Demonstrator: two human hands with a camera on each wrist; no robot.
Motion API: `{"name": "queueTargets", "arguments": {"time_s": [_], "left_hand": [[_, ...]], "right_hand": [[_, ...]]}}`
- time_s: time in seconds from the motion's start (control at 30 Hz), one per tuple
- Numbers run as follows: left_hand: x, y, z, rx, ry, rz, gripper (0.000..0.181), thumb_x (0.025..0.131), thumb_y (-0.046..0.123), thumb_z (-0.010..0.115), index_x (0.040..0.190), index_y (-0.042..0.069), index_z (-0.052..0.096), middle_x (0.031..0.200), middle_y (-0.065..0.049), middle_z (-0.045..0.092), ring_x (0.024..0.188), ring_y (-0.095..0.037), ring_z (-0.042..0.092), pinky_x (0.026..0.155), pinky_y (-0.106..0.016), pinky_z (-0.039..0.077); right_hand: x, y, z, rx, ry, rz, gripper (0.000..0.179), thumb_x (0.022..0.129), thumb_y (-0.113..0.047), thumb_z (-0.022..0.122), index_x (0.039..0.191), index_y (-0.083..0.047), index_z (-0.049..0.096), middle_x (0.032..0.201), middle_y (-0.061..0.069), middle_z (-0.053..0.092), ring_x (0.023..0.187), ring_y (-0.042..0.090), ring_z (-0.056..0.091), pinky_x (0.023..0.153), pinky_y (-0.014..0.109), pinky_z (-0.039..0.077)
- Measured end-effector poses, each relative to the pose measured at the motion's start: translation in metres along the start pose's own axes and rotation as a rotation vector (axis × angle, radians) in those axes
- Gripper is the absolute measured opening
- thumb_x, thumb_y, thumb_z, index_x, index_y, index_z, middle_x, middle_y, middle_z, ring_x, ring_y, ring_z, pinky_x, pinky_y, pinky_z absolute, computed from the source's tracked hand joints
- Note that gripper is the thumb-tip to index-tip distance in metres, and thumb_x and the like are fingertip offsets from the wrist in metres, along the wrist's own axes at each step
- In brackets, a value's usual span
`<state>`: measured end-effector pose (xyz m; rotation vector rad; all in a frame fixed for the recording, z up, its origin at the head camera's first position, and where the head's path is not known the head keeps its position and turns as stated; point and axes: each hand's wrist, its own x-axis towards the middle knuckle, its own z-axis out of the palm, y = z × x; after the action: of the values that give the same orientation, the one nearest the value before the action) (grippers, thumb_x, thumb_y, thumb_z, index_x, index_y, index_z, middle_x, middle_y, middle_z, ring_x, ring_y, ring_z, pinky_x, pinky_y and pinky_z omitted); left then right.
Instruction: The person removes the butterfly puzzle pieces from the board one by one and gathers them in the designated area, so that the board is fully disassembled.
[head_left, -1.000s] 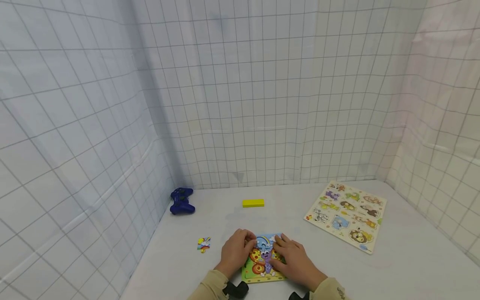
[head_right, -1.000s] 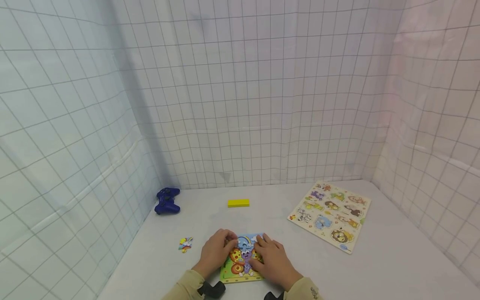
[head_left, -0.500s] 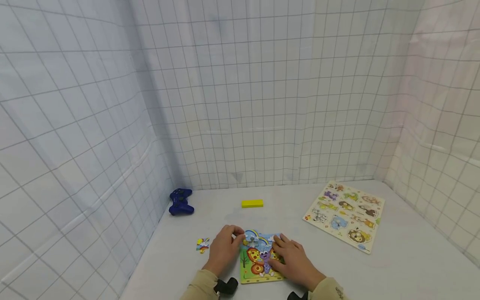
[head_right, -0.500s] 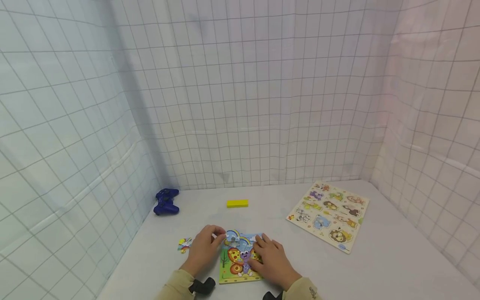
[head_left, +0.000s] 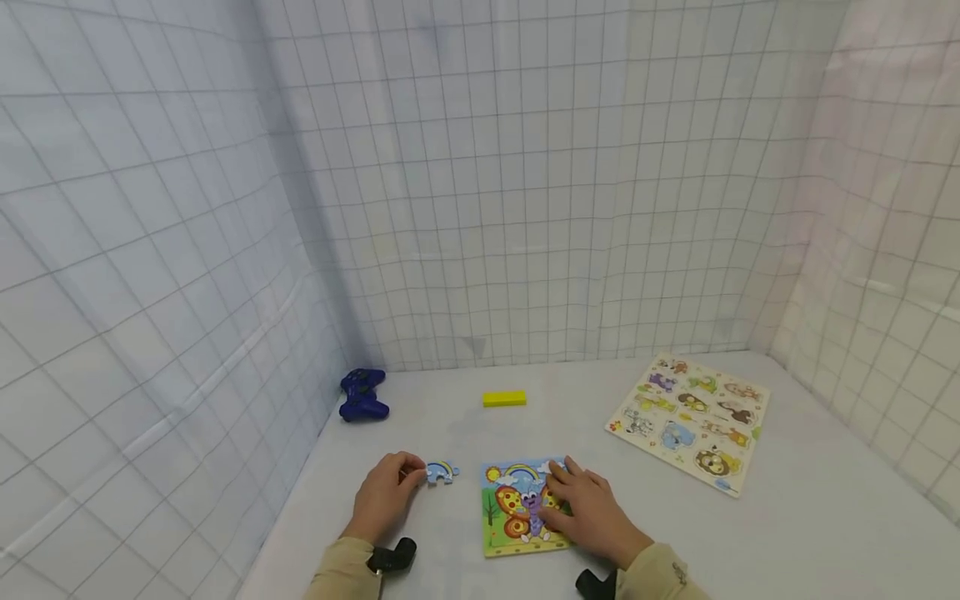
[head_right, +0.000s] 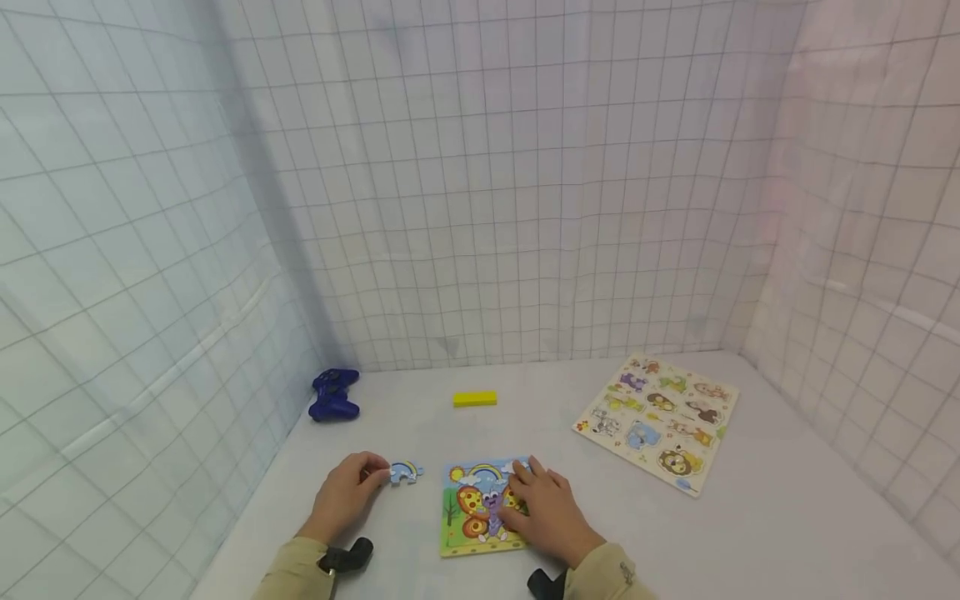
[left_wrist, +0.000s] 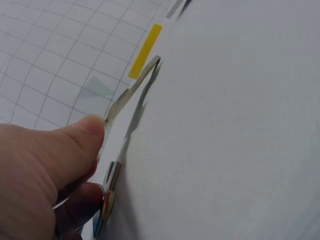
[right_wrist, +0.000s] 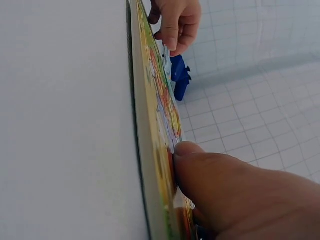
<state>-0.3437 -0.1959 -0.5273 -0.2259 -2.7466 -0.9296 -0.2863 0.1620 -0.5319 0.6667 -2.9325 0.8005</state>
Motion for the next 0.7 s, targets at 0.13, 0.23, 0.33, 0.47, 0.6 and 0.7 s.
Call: {"name": "queueTargets", "arguments": {"time_s": [0.13, 0.23, 0.33, 0.47, 0.6, 0.7], "left_hand": [[0.0003, 0.0008, 0.0, 0.017, -0.022, 0.013, 0.007, 0.096, 0.024, 0.074, 0.1, 0.02, 0.071, 0.091, 0.006, 0.061, 0.078, -0.007, 0.053, 0.07, -0.029, 0.043], [-0.0004, 0.0004, -0.0004, 0.035, -0.032, 0.017, 0.005, 0.095, 0.023, 0.074, 0.098, 0.019, 0.071, 0.09, 0.005, 0.06, 0.078, -0.008, 0.052, 0.07, -0.03, 0.043], [-0.0002, -0.0014, -0.0011, 0.056, -0.041, 0.029, 0.005, 0.095, 0.022, 0.074, 0.097, 0.019, 0.07, 0.089, 0.005, 0.06, 0.077, -0.008, 0.052, 0.07, -0.03, 0.043], [0.0009, -0.004, -0.0013, 0.075, -0.048, 0.039, 0.004, 0.095, 0.022, 0.075, 0.096, 0.021, 0.071, 0.087, 0.006, 0.06, 0.076, -0.007, 0.052, 0.069, -0.03, 0.043], [0.0021, -0.0037, -0.0022, 0.075, -0.057, 0.043, 0.005, 0.094, 0.022, 0.075, 0.095, 0.021, 0.071, 0.087, 0.007, 0.06, 0.075, -0.007, 0.052, 0.069, -0.03, 0.043], [0.0031, -0.0019, -0.0032, 0.071, -0.059, 0.051, 0.005, 0.094, 0.021, 0.075, 0.095, 0.02, 0.071, 0.086, 0.007, 0.06, 0.074, -0.007, 0.052, 0.068, -0.029, 0.043]], "right_hand": [[0.0003, 0.0024, -0.0024, -0.011, 0.0, 0.02, 0.068, 0.099, -0.055, 0.061, 0.148, -0.008, 0.055, 0.161, 0.014, 0.042, 0.153, 0.045, 0.027, 0.114, 0.069, 0.024], [0.0006, 0.0057, -0.0027, -0.021, -0.002, 0.041, 0.068, 0.099, -0.055, 0.062, 0.147, -0.008, 0.056, 0.161, 0.013, 0.043, 0.152, 0.045, 0.028, 0.114, 0.069, 0.024], [0.0009, 0.0072, -0.0033, -0.004, -0.016, 0.049, 0.068, 0.098, -0.055, 0.062, 0.147, -0.008, 0.056, 0.161, 0.013, 0.043, 0.152, 0.045, 0.028, 0.114, 0.069, 0.024], [0.001, 0.0073, -0.0042, 0.017, -0.029, 0.041, 0.07, 0.099, -0.056, 0.061, 0.148, -0.007, 0.055, 0.161, 0.015, 0.042, 0.152, 0.046, 0.027, 0.113, 0.07, 0.025], [0.0012, 0.0073, -0.0054, 0.001, -0.027, 0.047, 0.07, 0.098, -0.057, 0.061, 0.147, -0.007, 0.056, 0.161, 0.013, 0.042, 0.152, 0.046, 0.027, 0.113, 0.069, 0.025], [0.0008, 0.0073, -0.007, -0.005, -0.02, 0.052, 0.068, 0.098, -0.056, 0.062, 0.146, -0.008, 0.057, 0.161, 0.013, 0.043, 0.153, 0.046, 0.027, 0.114, 0.069, 0.024]]}}
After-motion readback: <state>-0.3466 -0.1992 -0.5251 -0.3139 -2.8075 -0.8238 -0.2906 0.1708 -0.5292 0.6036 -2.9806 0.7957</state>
